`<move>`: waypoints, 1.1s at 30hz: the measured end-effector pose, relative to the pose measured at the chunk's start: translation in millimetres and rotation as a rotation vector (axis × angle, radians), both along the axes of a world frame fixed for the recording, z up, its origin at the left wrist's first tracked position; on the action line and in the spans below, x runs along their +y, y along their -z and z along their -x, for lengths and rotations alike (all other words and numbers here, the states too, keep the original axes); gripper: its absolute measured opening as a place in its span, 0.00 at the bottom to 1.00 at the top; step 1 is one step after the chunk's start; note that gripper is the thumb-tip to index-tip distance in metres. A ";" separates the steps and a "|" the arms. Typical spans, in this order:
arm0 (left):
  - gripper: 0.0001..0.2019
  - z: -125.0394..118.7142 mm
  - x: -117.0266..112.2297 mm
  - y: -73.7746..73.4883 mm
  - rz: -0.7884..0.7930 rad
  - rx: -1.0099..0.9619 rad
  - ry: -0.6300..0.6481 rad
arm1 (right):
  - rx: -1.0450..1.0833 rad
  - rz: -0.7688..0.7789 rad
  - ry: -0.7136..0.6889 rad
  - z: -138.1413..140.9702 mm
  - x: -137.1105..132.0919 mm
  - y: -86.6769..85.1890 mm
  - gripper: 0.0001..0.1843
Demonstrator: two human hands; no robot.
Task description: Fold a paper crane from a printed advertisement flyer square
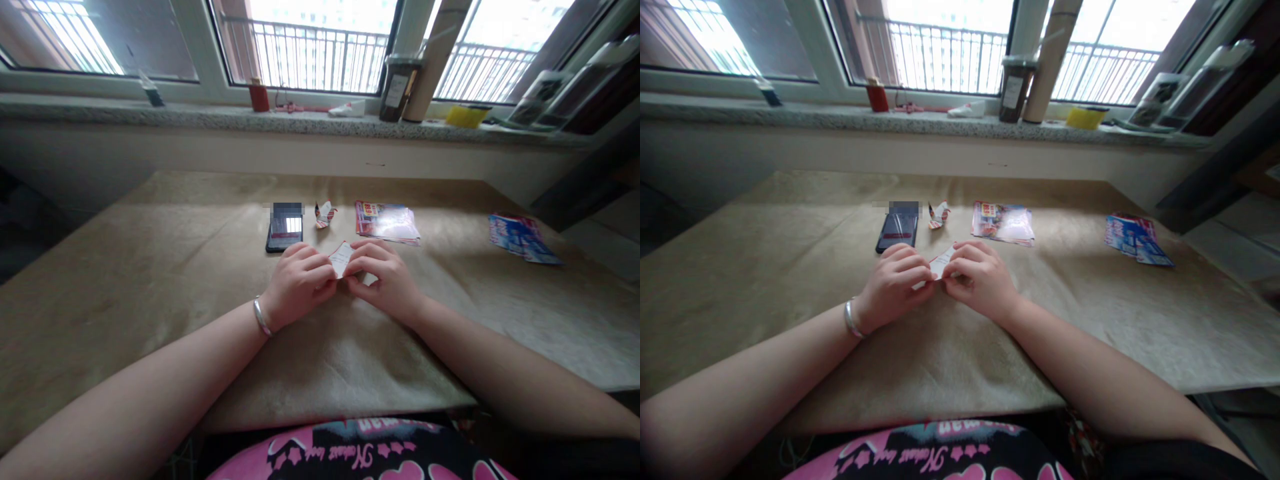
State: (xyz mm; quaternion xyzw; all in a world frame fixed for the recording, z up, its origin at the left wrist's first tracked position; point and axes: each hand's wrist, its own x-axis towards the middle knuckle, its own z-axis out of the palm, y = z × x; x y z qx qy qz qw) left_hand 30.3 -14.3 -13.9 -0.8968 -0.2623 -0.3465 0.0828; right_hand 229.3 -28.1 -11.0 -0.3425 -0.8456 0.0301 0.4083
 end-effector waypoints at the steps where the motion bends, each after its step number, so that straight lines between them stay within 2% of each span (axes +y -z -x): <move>1: 0.08 0.0 0.4 0.2 0.003 -0.002 0.001 | -0.002 0.000 0.003 -0.3 0.6 0.6 0.06; 33: 0.07 2.9 2.5 1.5 0.010 0.012 -0.022 | -0.103 -0.082 0.108 -7.5 6.7 5.5 0.04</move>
